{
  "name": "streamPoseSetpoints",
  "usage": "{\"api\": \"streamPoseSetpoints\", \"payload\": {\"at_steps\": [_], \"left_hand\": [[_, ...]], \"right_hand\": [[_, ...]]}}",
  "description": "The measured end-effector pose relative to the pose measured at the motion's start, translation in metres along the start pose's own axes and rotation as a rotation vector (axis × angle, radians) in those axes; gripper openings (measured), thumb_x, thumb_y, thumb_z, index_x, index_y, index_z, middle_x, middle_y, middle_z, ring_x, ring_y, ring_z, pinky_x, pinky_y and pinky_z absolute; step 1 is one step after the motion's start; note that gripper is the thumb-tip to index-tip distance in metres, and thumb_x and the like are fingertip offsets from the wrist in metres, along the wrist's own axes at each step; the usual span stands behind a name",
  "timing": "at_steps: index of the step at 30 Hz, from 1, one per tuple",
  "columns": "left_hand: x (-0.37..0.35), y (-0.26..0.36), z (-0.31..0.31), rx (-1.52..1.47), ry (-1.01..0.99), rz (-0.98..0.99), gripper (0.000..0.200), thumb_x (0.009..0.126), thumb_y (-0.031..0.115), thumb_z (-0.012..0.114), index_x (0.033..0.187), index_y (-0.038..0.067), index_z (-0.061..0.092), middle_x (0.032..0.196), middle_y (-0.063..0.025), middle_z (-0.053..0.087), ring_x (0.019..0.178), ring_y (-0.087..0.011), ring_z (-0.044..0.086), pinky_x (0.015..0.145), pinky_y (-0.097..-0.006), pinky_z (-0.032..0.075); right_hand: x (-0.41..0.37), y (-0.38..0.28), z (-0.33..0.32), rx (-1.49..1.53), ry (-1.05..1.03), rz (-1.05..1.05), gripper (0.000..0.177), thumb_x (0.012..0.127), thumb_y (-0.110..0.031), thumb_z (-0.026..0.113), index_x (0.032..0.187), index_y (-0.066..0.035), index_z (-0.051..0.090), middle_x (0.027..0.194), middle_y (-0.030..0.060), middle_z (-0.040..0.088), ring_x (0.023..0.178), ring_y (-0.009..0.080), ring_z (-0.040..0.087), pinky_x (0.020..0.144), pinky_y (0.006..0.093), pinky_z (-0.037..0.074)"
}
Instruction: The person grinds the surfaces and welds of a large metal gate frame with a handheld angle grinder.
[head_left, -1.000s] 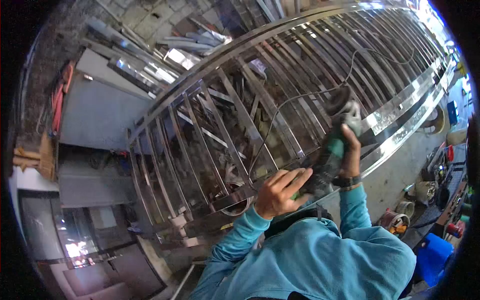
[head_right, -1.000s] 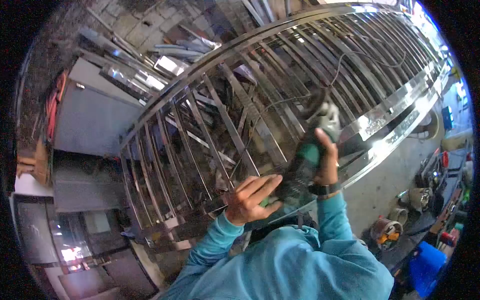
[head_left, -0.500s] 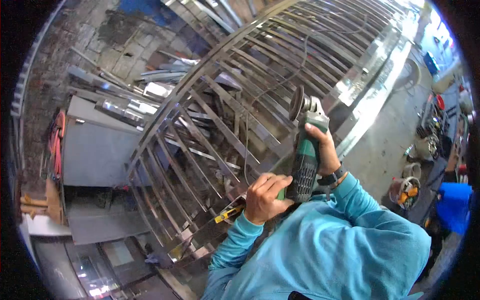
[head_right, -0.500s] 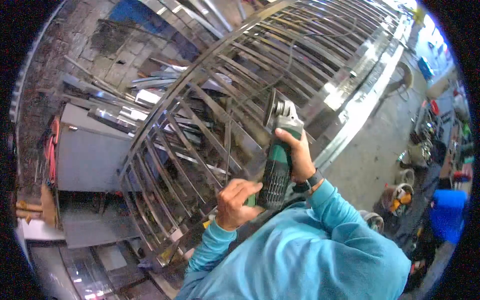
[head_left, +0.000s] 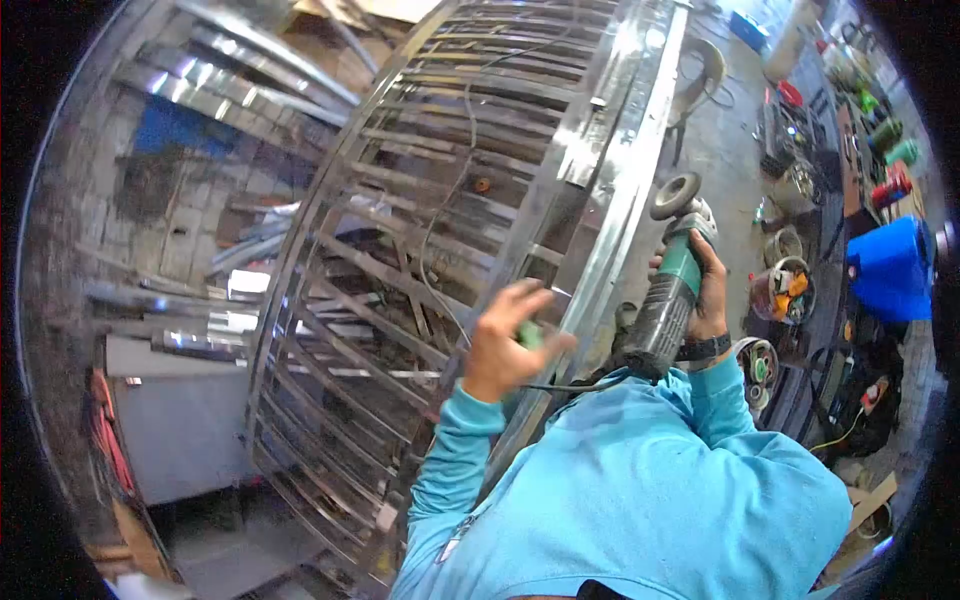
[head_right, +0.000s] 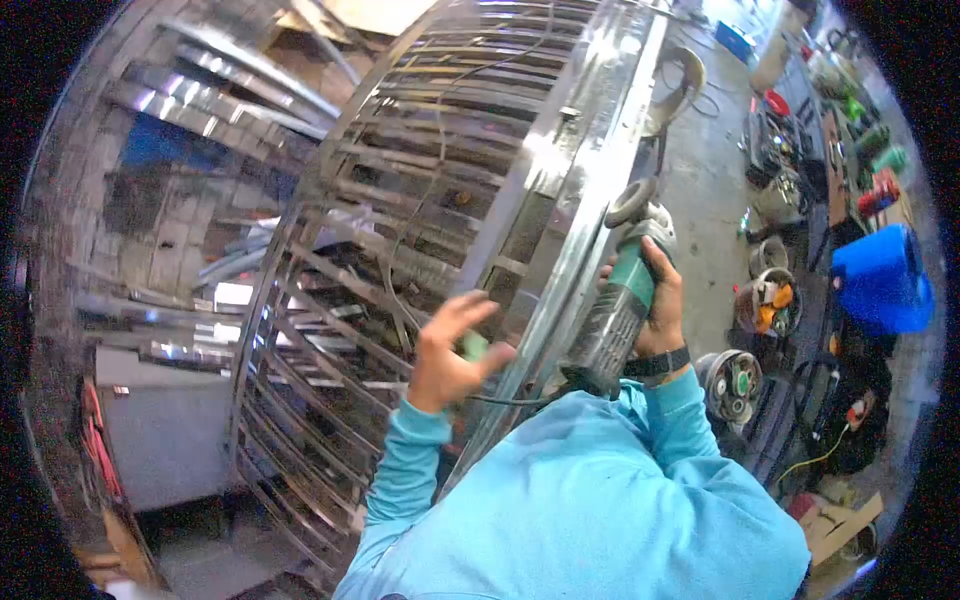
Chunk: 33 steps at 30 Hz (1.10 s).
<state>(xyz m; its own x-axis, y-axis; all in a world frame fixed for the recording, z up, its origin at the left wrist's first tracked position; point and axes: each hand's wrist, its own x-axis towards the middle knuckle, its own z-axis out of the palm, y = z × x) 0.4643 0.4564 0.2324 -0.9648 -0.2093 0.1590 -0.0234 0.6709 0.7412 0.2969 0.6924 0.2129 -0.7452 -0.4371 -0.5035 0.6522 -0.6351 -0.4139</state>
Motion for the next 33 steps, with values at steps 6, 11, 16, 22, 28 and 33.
{"api": "streamPoseSetpoints", "payload": {"at_steps": [6, 11, 16, 22, 28, 33], "left_hand": [[0.032, -0.213, -0.004, 0.190, 0.027, -0.707, 0.072, 0.073, 0.048, 0.080, 0.124, -0.001, 0.063, 0.127, -0.0279, 0.059, 0.117, -0.0359, 0.059, 0.097, -0.0453, 0.047], [0.077, -0.227, 0.016, -0.337, 0.006, -1.294, 0.037, 0.089, 0.035, 0.066, 0.095, -0.002, 0.071, 0.084, -0.0155, 0.071, 0.072, -0.0261, 0.068, 0.066, -0.0371, 0.055], [0.102, -0.249, 0.048, -0.713, 0.167, -1.386, 0.038, 0.089, 0.036, 0.066, 0.086, -0.002, 0.067, 0.069, -0.0129, 0.064, 0.058, -0.0275, 0.064, 0.053, -0.0383, 0.054], [0.129, -0.234, 0.058, 0.324, 0.121, -1.283, 0.048, 0.085, 0.042, 0.070, 0.090, -0.005, 0.068, 0.077, -0.0158, 0.068, 0.060, -0.0274, 0.065, 0.056, -0.0430, 0.053], [0.194, -0.191, 0.021, -0.693, 0.505, -1.143, 0.051, 0.086, 0.053, 0.064, 0.095, 0.003, 0.071, 0.080, -0.0088, 0.066, 0.066, -0.0228, 0.063, 0.056, -0.0367, 0.052], [0.332, -0.120, -0.026, -0.851, 0.764, -0.577, 0.060, 0.092, 0.063, 0.050, 0.110, 0.007, 0.064, 0.079, -0.0081, 0.065, 0.066, -0.0196, 0.062, 0.060, -0.0320, 0.051]], "right_hand": [[0.019, -0.088, -0.083, 0.184, 0.090, -0.054, 0.041, 0.091, -0.038, 0.063, 0.097, 0.002, 0.056, 0.080, 0.0162, 0.064, 0.067, 0.0278, 0.067, 0.061, 0.0376, 0.060], [0.045, -0.181, -0.113, 0.253, 0.167, -0.093, 0.042, 0.091, -0.039, 0.063, 0.096, 0.002, 0.057, 0.081, 0.0150, 0.064, 0.069, 0.0265, 0.066, 0.062, 0.0375, 0.060], [0.076, -0.250, -0.142, 0.286, 0.187, -0.111, 0.040, 0.089, -0.039, 0.065, 0.099, -0.001, 0.056, 0.081, 0.0126, 0.064, 0.070, 0.0251, 0.067, 0.065, 0.0380, 0.061], [0.126, -0.301, -0.150, 0.429, 0.185, -0.213, 0.041, 0.089, -0.035, 0.067, 0.101, 0.002, 0.054, 0.086, 0.0127, 0.063, 0.075, 0.0252, 0.067, 0.066, 0.0373, 0.060], [0.181, -0.358, -0.153, 0.458, 0.190, -0.230, 0.041, 0.090, -0.035, 0.065, 0.099, 0.003, 0.055, 0.086, 0.0141, 0.063, 0.075, 0.0274, 0.066, 0.066, 0.0384, 0.060], [0.236, -0.435, -0.178, 0.311, 0.303, -0.316, 0.033, 0.088, -0.028, 0.067, 0.098, 0.002, 0.057, 0.086, 0.0129, 0.064, 0.074, 0.0265, 0.066, 0.069, 0.0366, 0.058]]}}
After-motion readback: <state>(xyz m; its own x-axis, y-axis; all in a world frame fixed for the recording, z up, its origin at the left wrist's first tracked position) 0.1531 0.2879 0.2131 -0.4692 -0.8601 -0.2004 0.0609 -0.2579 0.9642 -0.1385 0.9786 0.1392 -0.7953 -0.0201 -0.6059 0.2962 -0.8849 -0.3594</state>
